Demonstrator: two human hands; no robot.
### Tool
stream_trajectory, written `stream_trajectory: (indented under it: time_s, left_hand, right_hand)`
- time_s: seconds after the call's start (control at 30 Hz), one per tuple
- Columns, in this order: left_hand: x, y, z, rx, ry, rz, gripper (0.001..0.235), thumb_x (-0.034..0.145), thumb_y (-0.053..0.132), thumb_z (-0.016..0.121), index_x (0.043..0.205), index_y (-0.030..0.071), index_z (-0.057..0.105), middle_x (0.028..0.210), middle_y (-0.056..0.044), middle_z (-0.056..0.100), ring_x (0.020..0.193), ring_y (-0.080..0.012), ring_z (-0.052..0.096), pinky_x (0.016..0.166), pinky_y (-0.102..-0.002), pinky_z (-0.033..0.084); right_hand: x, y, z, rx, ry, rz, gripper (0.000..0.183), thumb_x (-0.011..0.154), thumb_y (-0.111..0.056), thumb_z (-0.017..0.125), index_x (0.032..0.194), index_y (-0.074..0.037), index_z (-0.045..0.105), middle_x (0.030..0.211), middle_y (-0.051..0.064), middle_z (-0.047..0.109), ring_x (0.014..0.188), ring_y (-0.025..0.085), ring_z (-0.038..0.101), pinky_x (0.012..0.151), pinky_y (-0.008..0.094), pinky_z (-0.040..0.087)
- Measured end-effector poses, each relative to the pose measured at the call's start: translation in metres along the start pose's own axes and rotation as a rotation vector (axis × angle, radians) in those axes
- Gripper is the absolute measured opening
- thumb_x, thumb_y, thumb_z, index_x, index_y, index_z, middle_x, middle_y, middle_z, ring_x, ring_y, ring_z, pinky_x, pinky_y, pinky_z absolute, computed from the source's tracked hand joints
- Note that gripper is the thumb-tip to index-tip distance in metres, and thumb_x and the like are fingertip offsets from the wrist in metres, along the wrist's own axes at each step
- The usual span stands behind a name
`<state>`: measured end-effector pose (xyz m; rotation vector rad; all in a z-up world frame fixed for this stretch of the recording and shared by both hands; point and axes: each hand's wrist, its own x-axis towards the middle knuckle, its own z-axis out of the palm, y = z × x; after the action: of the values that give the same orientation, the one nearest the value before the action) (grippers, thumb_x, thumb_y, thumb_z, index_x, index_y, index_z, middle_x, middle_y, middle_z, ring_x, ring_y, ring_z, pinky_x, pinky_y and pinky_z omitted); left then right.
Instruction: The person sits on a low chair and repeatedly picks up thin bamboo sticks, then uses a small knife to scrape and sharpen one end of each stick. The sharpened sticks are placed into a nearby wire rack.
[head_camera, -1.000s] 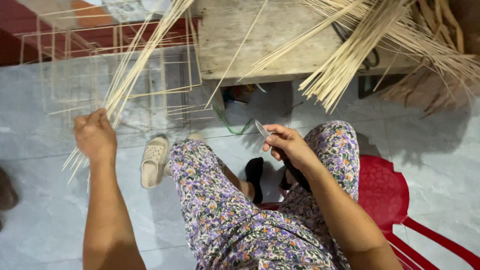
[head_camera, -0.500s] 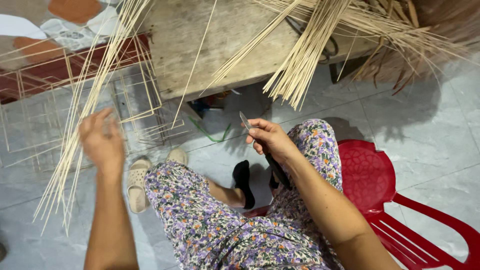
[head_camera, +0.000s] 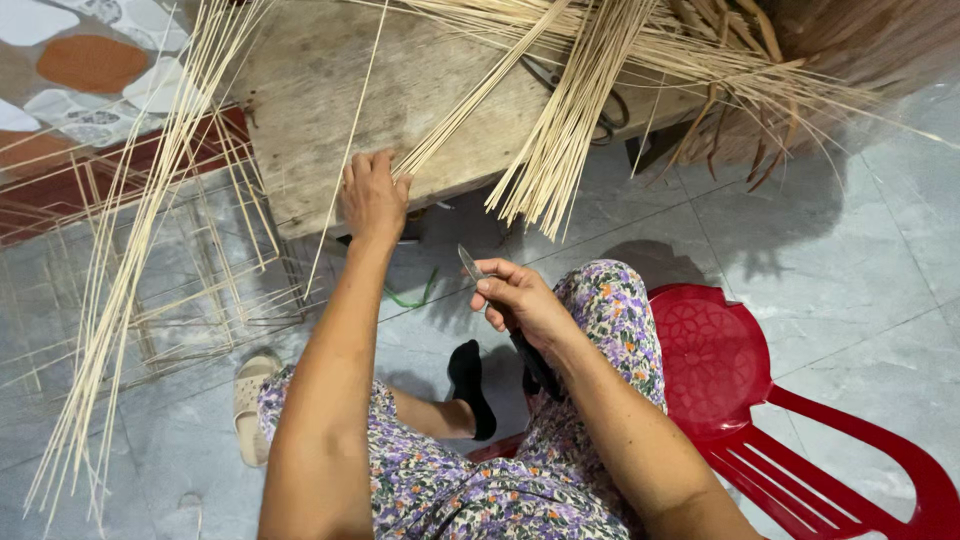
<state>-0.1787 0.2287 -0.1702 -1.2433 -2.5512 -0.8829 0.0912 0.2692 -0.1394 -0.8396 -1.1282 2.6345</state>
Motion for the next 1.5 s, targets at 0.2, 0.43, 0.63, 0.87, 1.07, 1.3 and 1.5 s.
stream_trajectory:
  time_s: [0.2, 0.43, 0.63, 0.87, 1.07, 1.3, 1.5]
  left_hand:
    - [0.006, -0.013, 0.023, 0.089, -0.059, -0.067, 0.018, 0.082, 0.026, 0.082, 0.091, 0.016, 0.07, 0.106, -0.009, 0.064, 0.108, -0.0334, 0.057, 0.088, -0.05, 0.047]
    - [0.013, -0.022, 0.024, 0.058, -0.004, -0.003, 0.011, 0.087, 0.02, 0.073, 0.089, 0.012, 0.067, 0.091, -0.01, 0.071, 0.091, -0.0343, 0.066, 0.079, -0.05, 0.05]
    - [0.016, -0.017, 0.009, -0.106, 0.01, -0.026, 0.011, 0.091, 0.013, 0.069, 0.1, 0.009, 0.066, 0.09, -0.012, 0.073, 0.083, -0.0376, 0.069, 0.072, -0.05, 0.052]
    - [0.012, -0.012, -0.022, -0.201, 0.016, -0.017, 0.008, 0.085, 0.012, 0.075, 0.093, 0.012, 0.075, 0.094, -0.013, 0.071, 0.086, -0.0365, 0.069, 0.075, -0.047, 0.055]
    - [0.011, -0.002, -0.044, -0.134, 0.041, -0.135, 0.006, 0.085, 0.014, 0.074, 0.091, 0.014, 0.075, 0.101, -0.013, 0.07, 0.087, -0.0365, 0.069, 0.074, -0.048, 0.054]
    - [0.007, 0.004, -0.058, -0.151, 0.134, -0.136, 0.008, 0.088, 0.016, 0.071, 0.096, 0.014, 0.073, 0.095, -0.01, 0.074, 0.085, -0.0331, 0.071, 0.073, -0.046, 0.055]
    - [-0.018, -0.004, -0.084, -0.594, -0.082, -0.387, 0.012, 0.1, 0.017, 0.063, 0.105, 0.007, 0.065, 0.076, -0.007, 0.076, 0.062, -0.0144, 0.072, 0.058, -0.03, 0.054]
  right_hand:
    - [-0.002, -0.005, 0.003, 0.008, 0.008, 0.013, 0.032, 0.097, -0.012, 0.066, 0.127, -0.004, 0.062, 0.081, 0.008, 0.07, 0.05, 0.009, 0.056, 0.044, 0.023, 0.044]
    - [0.002, 0.001, 0.003, 0.009, 0.017, 0.024, 0.032, 0.097, -0.013, 0.066, 0.127, -0.004, 0.061, 0.08, 0.008, 0.07, 0.05, 0.01, 0.057, 0.044, 0.023, 0.044]
    - [0.006, 0.004, 0.001, -0.001, -0.008, -0.004, 0.031, 0.096, -0.012, 0.066, 0.126, -0.004, 0.062, 0.08, 0.008, 0.07, 0.048, 0.009, 0.056, 0.043, 0.023, 0.044]
    - [0.008, 0.006, 0.003, -0.057, -0.005, 0.019, 0.03, 0.097, -0.012, 0.065, 0.126, -0.005, 0.063, 0.08, 0.006, 0.069, 0.049, 0.009, 0.056, 0.043, 0.023, 0.045]
    - [0.009, 0.008, 0.008, -0.086, -0.007, 0.024, 0.03, 0.098, -0.012, 0.063, 0.126, -0.003, 0.063, 0.08, 0.007, 0.07, 0.05, 0.01, 0.057, 0.043, 0.024, 0.045]
    - [0.011, 0.01, 0.005, -0.088, 0.0, 0.016, 0.03, 0.098, -0.01, 0.062, 0.127, -0.003, 0.063, 0.08, 0.007, 0.07, 0.051, 0.01, 0.057, 0.043, 0.024, 0.045]
    - [0.004, 0.007, 0.008, -0.106, 0.01, -0.002, 0.031, 0.099, -0.011, 0.062, 0.129, -0.004, 0.063, 0.08, 0.006, 0.069, 0.052, 0.009, 0.057, 0.045, 0.023, 0.045]
